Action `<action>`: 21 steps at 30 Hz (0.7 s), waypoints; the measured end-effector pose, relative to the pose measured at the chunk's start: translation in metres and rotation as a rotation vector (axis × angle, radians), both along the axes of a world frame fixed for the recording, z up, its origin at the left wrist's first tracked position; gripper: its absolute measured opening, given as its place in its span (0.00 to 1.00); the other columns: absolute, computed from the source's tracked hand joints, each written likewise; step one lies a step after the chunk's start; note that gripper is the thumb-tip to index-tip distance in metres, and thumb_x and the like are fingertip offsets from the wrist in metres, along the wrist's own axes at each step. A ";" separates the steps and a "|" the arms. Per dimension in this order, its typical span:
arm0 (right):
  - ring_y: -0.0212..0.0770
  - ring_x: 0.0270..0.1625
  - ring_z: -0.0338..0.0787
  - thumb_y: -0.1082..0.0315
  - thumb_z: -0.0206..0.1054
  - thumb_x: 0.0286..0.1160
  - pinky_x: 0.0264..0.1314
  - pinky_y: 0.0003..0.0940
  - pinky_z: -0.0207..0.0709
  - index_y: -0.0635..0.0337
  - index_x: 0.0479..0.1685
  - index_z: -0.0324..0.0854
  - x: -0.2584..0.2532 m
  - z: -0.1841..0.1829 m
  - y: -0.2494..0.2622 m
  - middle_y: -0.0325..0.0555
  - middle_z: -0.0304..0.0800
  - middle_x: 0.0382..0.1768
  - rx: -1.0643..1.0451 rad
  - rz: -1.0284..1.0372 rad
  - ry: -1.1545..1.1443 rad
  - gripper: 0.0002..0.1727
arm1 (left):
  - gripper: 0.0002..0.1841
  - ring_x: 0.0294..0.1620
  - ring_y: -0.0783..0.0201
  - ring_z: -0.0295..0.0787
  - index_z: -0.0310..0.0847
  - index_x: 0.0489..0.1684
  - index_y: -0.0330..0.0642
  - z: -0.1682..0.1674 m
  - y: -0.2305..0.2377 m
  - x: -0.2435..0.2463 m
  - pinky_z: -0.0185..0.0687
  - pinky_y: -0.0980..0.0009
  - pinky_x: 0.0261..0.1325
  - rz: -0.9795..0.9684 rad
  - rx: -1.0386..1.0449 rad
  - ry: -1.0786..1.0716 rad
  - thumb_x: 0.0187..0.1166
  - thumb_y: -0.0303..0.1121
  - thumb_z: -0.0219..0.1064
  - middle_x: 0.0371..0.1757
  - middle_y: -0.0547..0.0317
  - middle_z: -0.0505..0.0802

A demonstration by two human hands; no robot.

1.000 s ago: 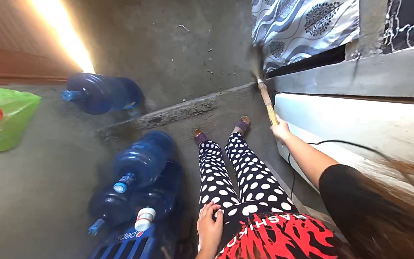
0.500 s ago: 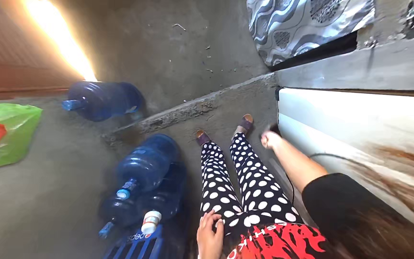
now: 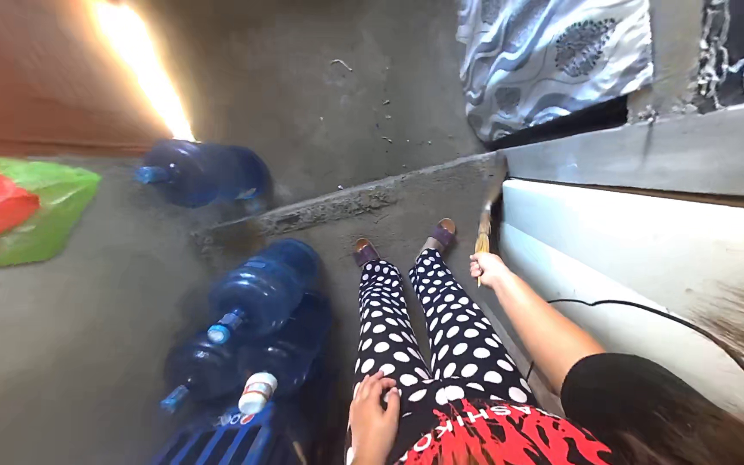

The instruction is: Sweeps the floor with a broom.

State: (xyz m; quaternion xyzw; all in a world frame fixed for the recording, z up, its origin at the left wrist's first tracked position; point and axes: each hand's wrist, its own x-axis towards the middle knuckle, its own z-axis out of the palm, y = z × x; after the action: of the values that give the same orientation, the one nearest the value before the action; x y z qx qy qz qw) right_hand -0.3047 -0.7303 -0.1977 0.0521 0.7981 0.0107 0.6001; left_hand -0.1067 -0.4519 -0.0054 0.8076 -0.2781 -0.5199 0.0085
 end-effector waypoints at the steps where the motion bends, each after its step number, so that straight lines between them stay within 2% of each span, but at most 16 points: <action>1: 0.24 0.09 0.57 0.70 0.53 0.87 0.09 0.17 0.56 0.56 0.40 0.66 0.003 -0.004 -0.003 0.32 0.59 0.15 0.043 -0.002 -0.028 0.05 | 0.16 0.78 0.41 0.80 0.94 0.45 0.41 0.000 0.000 -0.002 0.62 0.42 0.86 0.000 0.012 0.002 0.78 0.38 0.61 0.68 0.45 0.92; 2: 0.24 0.09 0.58 0.69 0.52 0.88 0.09 0.16 0.56 0.55 0.39 0.65 0.009 -0.006 -0.006 0.31 0.59 0.14 0.077 0.044 -0.075 0.06 | 0.16 0.80 0.42 0.79 0.94 0.47 0.42 0.002 -0.002 -0.004 0.60 0.42 0.87 0.006 0.034 0.017 0.78 0.39 0.61 0.69 0.46 0.91; 4: 0.23 0.10 0.59 0.68 0.53 0.89 0.10 0.16 0.56 0.56 0.43 0.67 0.033 -0.003 -0.015 0.32 0.61 0.16 0.110 0.260 -0.175 0.04 | 0.17 0.83 0.43 0.75 0.94 0.50 0.44 0.007 -0.008 -0.008 0.57 0.42 0.88 0.015 0.095 0.049 0.80 0.40 0.59 0.72 0.49 0.89; 5: 0.24 0.11 0.60 0.68 0.55 0.89 0.12 0.17 0.56 0.57 0.49 0.69 0.046 0.001 -0.018 0.33 0.63 0.19 0.101 0.421 -0.211 0.03 | 0.17 0.85 0.45 0.72 0.93 0.52 0.46 0.009 -0.011 -0.009 0.54 0.42 0.89 0.017 0.134 0.068 0.81 0.41 0.59 0.74 0.52 0.88; 7: 0.29 0.18 0.64 0.68 0.59 0.88 0.18 0.23 0.60 0.55 0.75 0.68 0.063 0.006 -0.025 0.38 0.69 0.28 0.022 0.790 -0.248 0.20 | 0.17 0.88 0.46 0.68 0.93 0.54 0.48 0.008 -0.013 -0.012 0.51 0.42 0.90 0.025 0.158 0.089 0.82 0.42 0.58 0.77 0.54 0.86; 8: 0.34 0.25 0.69 0.68 0.61 0.86 0.26 0.30 0.66 0.53 0.86 0.63 0.068 0.006 -0.027 0.44 0.74 0.37 -0.029 0.985 -0.264 0.29 | 0.18 0.88 0.46 0.68 0.93 0.55 0.49 0.007 -0.013 -0.015 0.51 0.41 0.89 0.034 0.144 0.089 0.82 0.42 0.58 0.77 0.55 0.86; 9: 0.42 0.37 0.78 0.70 0.61 0.85 0.38 0.40 0.74 0.52 0.90 0.59 0.071 0.005 -0.027 0.54 0.81 0.52 -0.072 1.149 -0.288 0.34 | 0.18 0.88 0.46 0.68 0.93 0.55 0.49 0.006 -0.012 -0.018 0.51 0.41 0.89 0.048 0.124 0.087 0.82 0.42 0.57 0.77 0.55 0.86; 10: 0.53 0.51 0.85 0.71 0.62 0.83 0.52 0.52 0.80 0.51 0.93 0.56 0.075 0.006 -0.024 0.62 0.81 0.66 -0.107 1.267 -0.326 0.37 | 0.19 0.88 0.47 0.67 0.93 0.56 0.49 0.006 -0.010 -0.021 0.50 0.42 0.90 0.067 0.110 0.090 0.82 0.43 0.57 0.78 0.55 0.86; 11: 0.58 0.61 0.86 0.72 0.62 0.82 0.61 0.58 0.80 0.51 0.93 0.54 0.081 0.010 -0.019 0.66 0.78 0.72 -0.119 1.335 -0.370 0.38 | 0.19 0.89 0.47 0.66 0.92 0.58 0.49 0.006 -0.010 -0.023 0.49 0.43 0.91 0.086 0.102 0.097 0.83 0.43 0.57 0.79 0.56 0.85; 12: 0.57 0.59 0.86 0.72 0.62 0.82 0.58 0.57 0.80 0.51 0.93 0.55 0.089 0.019 -0.013 0.65 0.80 0.71 -0.111 1.372 -0.396 0.38 | 0.19 0.89 0.48 0.65 0.92 0.58 0.50 0.007 -0.009 -0.025 0.49 0.43 0.91 0.105 0.087 0.098 0.83 0.44 0.56 0.79 0.57 0.84; 13: 0.49 0.47 0.84 0.70 0.62 0.84 0.48 0.49 0.78 0.50 0.92 0.58 0.097 0.030 -0.007 0.59 0.83 0.61 -0.075 1.385 -0.406 0.35 | 0.19 0.89 0.48 0.65 0.92 0.59 0.50 0.008 -0.007 -0.027 0.49 0.43 0.91 0.124 0.072 0.095 0.83 0.44 0.57 0.80 0.57 0.84; 14: 0.39 0.32 0.75 0.68 0.62 0.85 0.33 0.38 0.71 0.49 0.90 0.60 0.102 0.038 -0.001 0.49 0.79 0.45 -0.023 1.375 -0.417 0.33 | 0.20 0.89 0.48 0.65 0.92 0.59 0.51 0.009 -0.005 -0.030 0.49 0.43 0.91 0.144 0.066 0.095 0.83 0.45 0.56 0.80 0.58 0.84; 15: 0.33 0.23 0.67 0.68 0.62 0.86 0.24 0.31 0.64 0.49 0.89 0.60 0.104 0.042 0.000 0.42 0.74 0.35 0.030 1.331 -0.429 0.32 | 0.20 0.90 0.50 0.64 0.92 0.60 0.53 0.010 -0.002 -0.031 0.48 0.42 0.91 0.165 0.078 0.103 0.83 0.46 0.56 0.80 0.60 0.84; 17: 0.30 0.17 0.62 0.70 0.61 0.85 0.18 0.26 0.59 0.48 0.90 0.60 0.106 0.036 -0.006 0.39 0.71 0.28 0.080 1.241 -0.416 0.32 | 0.20 0.92 0.52 0.60 0.90 0.64 0.56 0.012 0.005 -0.030 0.43 0.42 0.92 0.228 0.134 0.153 0.85 0.47 0.55 0.82 0.64 0.82; 19: 0.29 0.17 0.62 0.70 0.60 0.86 0.18 0.26 0.59 0.50 0.89 0.61 0.112 0.022 -0.013 0.38 0.70 0.28 0.051 1.221 -0.316 0.31 | 0.20 0.93 0.54 0.59 0.88 0.66 0.57 0.007 0.020 -0.028 0.42 0.42 0.92 0.305 0.183 0.197 0.86 0.48 0.54 0.82 0.66 0.81; 21: 0.29 0.17 0.64 0.70 0.60 0.86 0.17 0.26 0.60 0.54 0.82 0.66 0.129 0.012 -0.014 0.38 0.69 0.27 -0.049 1.192 -0.158 0.26 | 0.20 0.92 0.54 0.59 0.88 0.66 0.55 -0.004 0.041 -0.024 0.42 0.43 0.92 0.409 0.203 0.233 0.87 0.47 0.54 0.82 0.64 0.81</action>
State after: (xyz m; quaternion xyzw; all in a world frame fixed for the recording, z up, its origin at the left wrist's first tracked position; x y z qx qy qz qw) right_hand -0.1752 -0.7443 -0.1855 -0.4191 0.6429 0.3306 0.5493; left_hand -0.1306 -0.4110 -0.0091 0.7784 -0.0528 -0.6222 0.0643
